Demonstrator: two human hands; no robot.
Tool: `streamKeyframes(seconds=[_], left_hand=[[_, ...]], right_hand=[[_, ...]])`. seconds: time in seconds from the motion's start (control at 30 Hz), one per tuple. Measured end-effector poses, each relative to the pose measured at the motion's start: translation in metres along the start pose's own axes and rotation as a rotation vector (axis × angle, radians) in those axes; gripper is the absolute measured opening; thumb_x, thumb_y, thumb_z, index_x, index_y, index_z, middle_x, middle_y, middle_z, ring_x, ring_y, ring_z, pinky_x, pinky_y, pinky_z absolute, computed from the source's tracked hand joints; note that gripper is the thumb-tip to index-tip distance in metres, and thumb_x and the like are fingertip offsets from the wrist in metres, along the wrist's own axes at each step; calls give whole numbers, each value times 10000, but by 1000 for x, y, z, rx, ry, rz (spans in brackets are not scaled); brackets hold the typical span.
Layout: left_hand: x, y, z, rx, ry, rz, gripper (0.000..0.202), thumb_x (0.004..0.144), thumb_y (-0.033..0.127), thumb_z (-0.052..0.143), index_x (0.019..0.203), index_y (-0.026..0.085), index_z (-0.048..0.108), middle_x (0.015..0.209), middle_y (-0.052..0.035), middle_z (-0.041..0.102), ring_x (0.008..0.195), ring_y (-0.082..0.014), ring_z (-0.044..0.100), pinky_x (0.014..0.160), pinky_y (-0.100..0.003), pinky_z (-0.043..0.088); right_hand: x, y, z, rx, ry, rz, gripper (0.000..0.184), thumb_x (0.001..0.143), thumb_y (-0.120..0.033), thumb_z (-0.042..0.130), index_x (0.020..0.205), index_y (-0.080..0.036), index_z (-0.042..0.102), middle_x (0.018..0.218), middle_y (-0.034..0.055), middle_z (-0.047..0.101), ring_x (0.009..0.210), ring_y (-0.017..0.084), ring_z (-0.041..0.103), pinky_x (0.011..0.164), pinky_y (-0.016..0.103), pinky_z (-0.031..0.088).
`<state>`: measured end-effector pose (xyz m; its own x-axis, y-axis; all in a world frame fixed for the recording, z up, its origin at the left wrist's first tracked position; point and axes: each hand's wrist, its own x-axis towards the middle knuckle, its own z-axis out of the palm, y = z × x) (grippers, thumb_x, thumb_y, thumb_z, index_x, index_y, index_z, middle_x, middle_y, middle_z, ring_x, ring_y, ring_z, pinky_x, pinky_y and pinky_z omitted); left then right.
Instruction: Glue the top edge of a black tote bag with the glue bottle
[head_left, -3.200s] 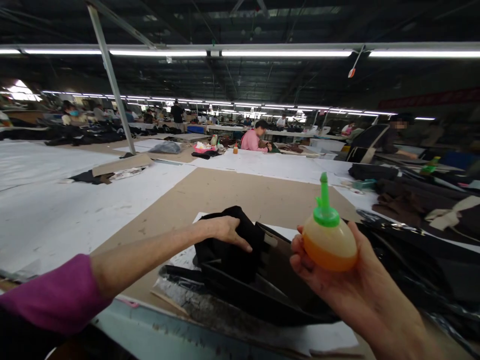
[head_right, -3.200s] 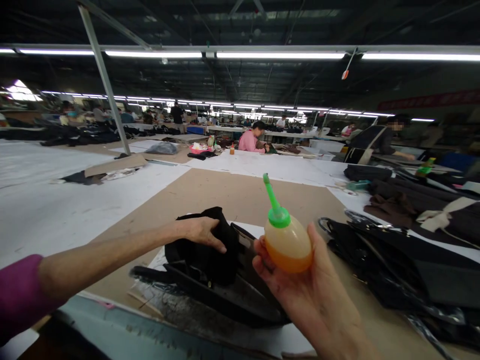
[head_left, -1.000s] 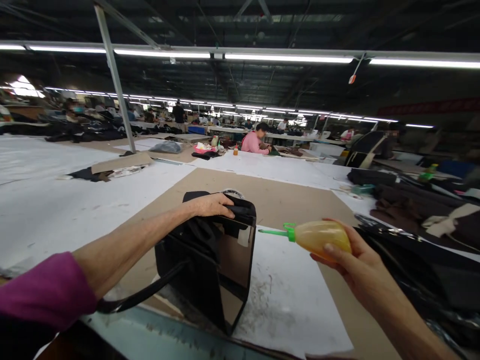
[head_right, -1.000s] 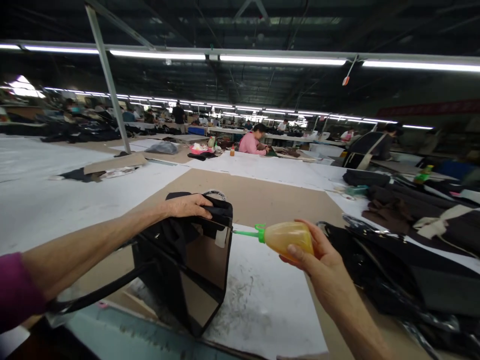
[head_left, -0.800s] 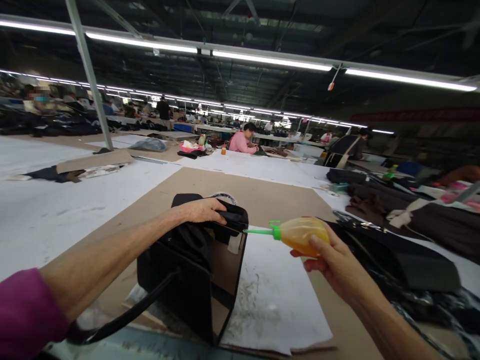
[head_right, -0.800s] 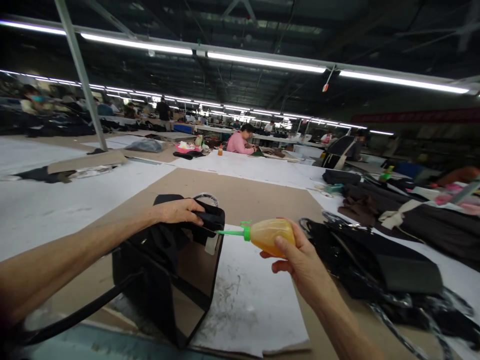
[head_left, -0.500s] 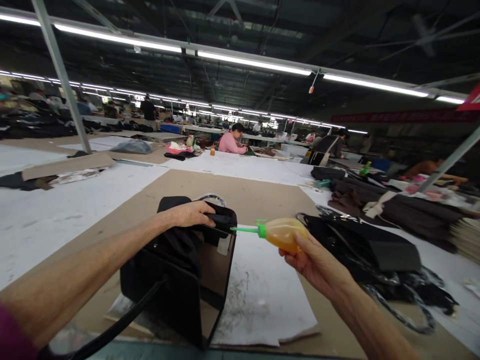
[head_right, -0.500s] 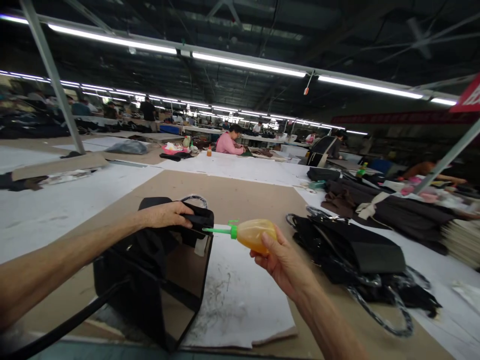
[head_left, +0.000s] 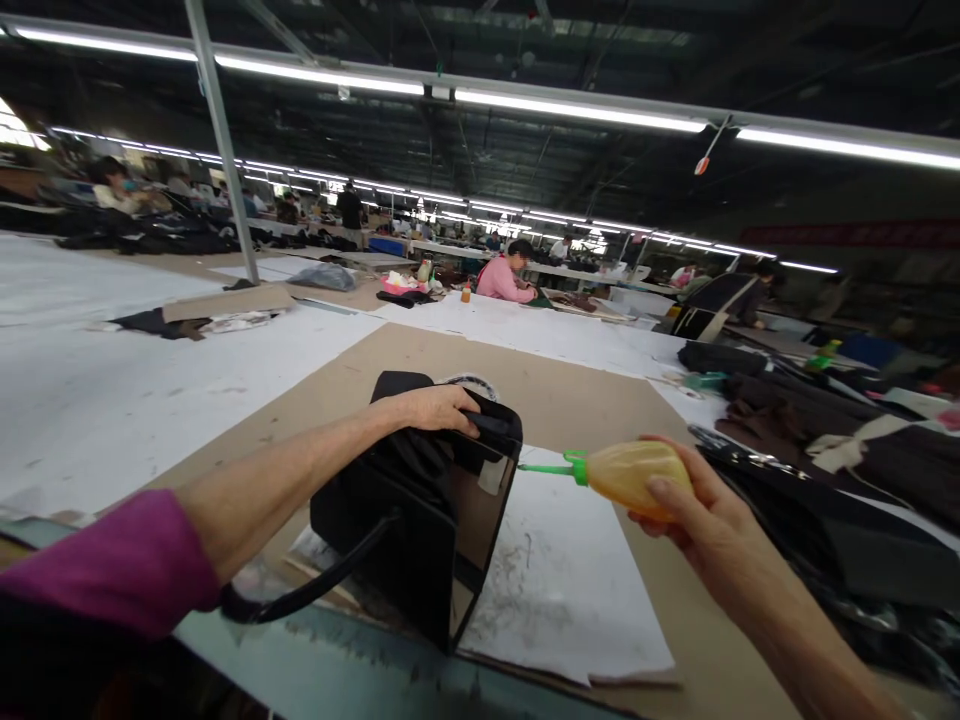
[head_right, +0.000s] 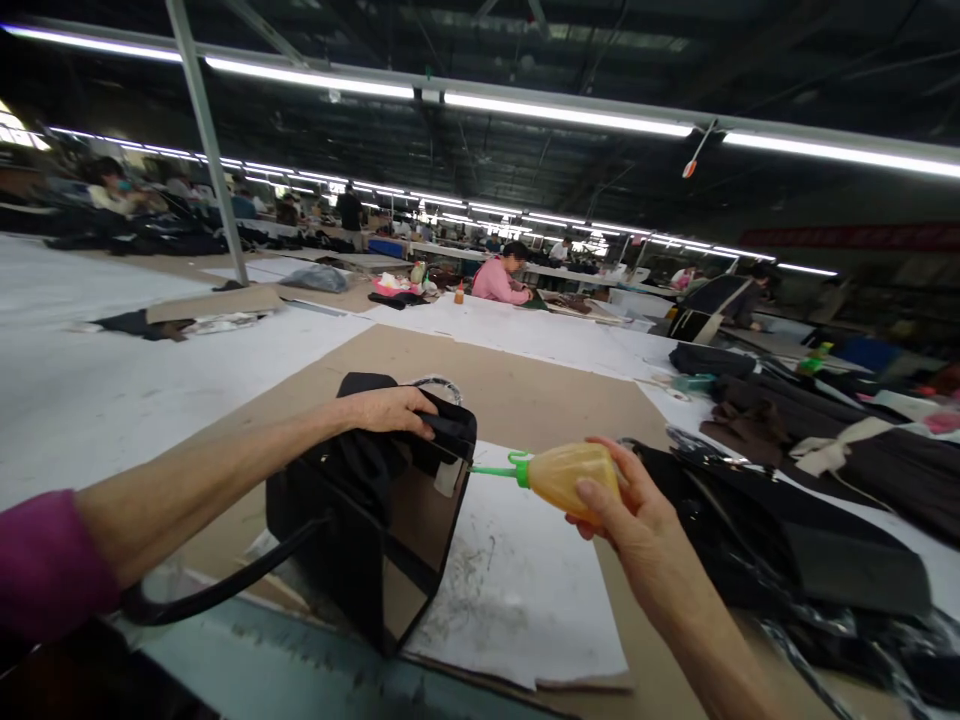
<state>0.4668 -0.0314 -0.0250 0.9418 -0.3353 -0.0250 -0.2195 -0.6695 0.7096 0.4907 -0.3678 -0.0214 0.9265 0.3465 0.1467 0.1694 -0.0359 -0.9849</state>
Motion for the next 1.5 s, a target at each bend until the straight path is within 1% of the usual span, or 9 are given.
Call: streamKeyframes(seconds=[0.17, 0.37, 0.47, 0.67, 0.87, 1.0, 1.17, 1.33, 1.5], left_hand=[[2, -3, 2, -1, 11, -11, 204, 690, 309, 608, 797, 145, 664, 697, 20, 556, 672, -145, 484, 624, -231, 349], [3, -3, 1, -6, 20, -29, 196, 693, 298, 609, 805, 150, 673, 695, 22, 573, 679, -147, 508, 636, -232, 358], [4, -3, -1, -1, 22, -42, 193, 692, 294, 612, 802, 150, 680, 662, 25, 565, 653, -144, 499, 618, -234, 357], [12, -8, -5, -5, -19, -48, 185, 702, 285, 631, 819, 163, 705, 667, 26, 594, 641, -138, 513, 605, -225, 365], [17, -7, -7, -9, -32, -52, 179, 703, 276, 637, 817, 169, 723, 657, 28, 602, 631, -133, 509, 601, -225, 365], [18, -6, -6, -14, -34, -58, 188, 692, 285, 643, 811, 162, 722, 665, 26, 607, 649, -140, 517, 620, -228, 377], [19, -9, -6, -7, -33, -53, 196, 688, 296, 648, 812, 161, 717, 690, 23, 613, 682, -149, 531, 646, -231, 384], [17, -9, -6, -18, -46, -52, 253, 702, 303, 624, 890, 160, 715, 778, 13, 652, 756, -167, 563, 693, -229, 400], [17, -12, -5, -46, -60, -45, 288, 707, 313, 623, 933, 157, 710, 820, 0, 668, 767, -173, 576, 700, -229, 409]], right_hand=[[-1, 9, -4, 23, -2, -9, 562, 661, -404, 821, 1108, -205, 545, 816, 9, 641, 586, 122, 575, 517, 169, 520], [-2, 13, -5, 71, 16, -3, 572, 672, -369, 815, 1153, -247, 529, 1034, 32, 633, 834, 223, 643, 634, 267, 605], [-2, 16, -8, 49, 37, -50, 575, 669, -365, 815, 1155, -266, 526, 1070, 25, 626, 873, 229, 635, 660, 269, 604], [2, 18, -8, -74, 9, -206, 534, 706, -358, 793, 1157, -273, 521, 985, 1, 644, 745, 170, 617, 666, 229, 557], [6, 15, -3, -197, 41, -326, 554, 660, -390, 810, 1124, -263, 536, 992, 10, 628, 791, 196, 607, 729, 269, 546], [8, 16, -2, -219, 54, -339, 550, 664, -390, 799, 1132, -267, 536, 1028, 17, 614, 824, 208, 604, 771, 297, 543], [5, 17, 1, -211, 45, -361, 504, 662, -382, 803, 1094, -295, 559, 1051, -7, 602, 843, 183, 603, 762, 231, 533], [-1, 26, -1, -247, 7, -334, 506, 688, -368, 795, 1131, -317, 556, 1083, -24, 593, 920, 181, 586, 795, 203, 514], [-3, 29, 1, -255, -22, -314, 499, 707, -361, 788, 1142, -323, 544, 1064, -35, 597, 897, 162, 588, 768, 175, 510]])
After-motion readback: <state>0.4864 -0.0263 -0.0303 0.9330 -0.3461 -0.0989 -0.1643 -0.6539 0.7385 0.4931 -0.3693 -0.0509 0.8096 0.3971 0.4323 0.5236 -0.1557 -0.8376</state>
